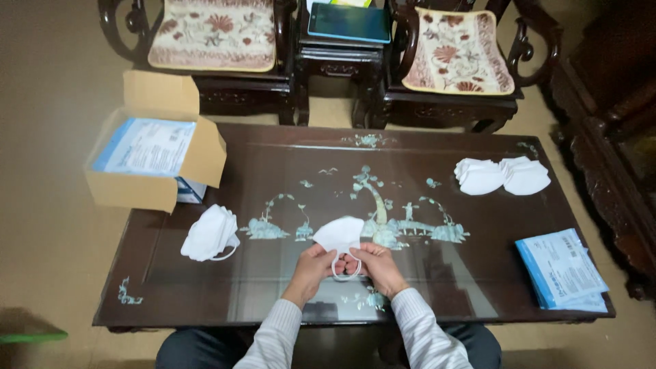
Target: Packaging individual face masks into plastic bags
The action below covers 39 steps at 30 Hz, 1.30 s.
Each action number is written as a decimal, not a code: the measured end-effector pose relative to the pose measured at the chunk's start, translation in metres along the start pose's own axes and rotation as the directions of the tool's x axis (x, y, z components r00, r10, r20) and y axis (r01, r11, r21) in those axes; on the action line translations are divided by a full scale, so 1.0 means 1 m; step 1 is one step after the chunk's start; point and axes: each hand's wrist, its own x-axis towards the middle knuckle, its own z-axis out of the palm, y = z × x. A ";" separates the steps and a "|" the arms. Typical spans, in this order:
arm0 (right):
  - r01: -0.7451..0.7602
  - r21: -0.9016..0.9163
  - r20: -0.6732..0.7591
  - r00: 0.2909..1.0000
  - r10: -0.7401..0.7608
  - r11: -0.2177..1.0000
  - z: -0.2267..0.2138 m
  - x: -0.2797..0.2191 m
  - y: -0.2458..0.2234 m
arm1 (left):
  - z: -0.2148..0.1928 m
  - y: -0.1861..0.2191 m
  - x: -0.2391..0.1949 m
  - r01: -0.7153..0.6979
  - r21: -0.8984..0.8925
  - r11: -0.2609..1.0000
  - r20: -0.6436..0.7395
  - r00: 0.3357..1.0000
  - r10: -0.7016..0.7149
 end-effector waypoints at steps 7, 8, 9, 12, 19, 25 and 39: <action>-0.074 0.115 0.083 0.994 0.064 0.991 -0.011 -0.011 -0.018 | -0.010 -0.010 0.010 -0.001 0.018 1.000 0.006 1.000 0.001; -0.059 0.096 0.062 0.997 0.053 0.994 -0.013 -0.006 -0.018 | -0.017 -0.021 0.024 -0.014 0.036 0.999 0.000 1.000 0.014; -0.058 0.097 0.061 0.997 0.052 0.994 -0.012 -0.002 -0.012 | -0.014 -0.010 0.012 -0.014 0.037 0.999 0.002 1.000 0.014; 0.007 0.038 -0.028 1.000 -0.006 0.999 -0.007 0.008 0.004 | 0.005 0.025 -0.028 0.064 -0.248 0.967 0.085 0.995 -0.044; 0.339 -0.256 -0.290 0.866 -0.406 0.905 -0.027 0.038 0.057 | -0.006 -0.044 0.040 0.025 -0.094 0.995 -0.095 0.995 -0.034; 0.310 -0.927 -0.097 0.346 -0.933 0.211 -0.174 -0.072 -0.044 | 0.019 -0.007 0.000 0.087 -0.054 0.995 -0.200 0.975 -0.096; -0.174 -0.897 -0.412 0.665 -0.623 0.407 -0.401 -0.084 -0.050 | 0.031 0.013 -0.017 0.135 -0.038 0.990 -0.200 0.970 -0.140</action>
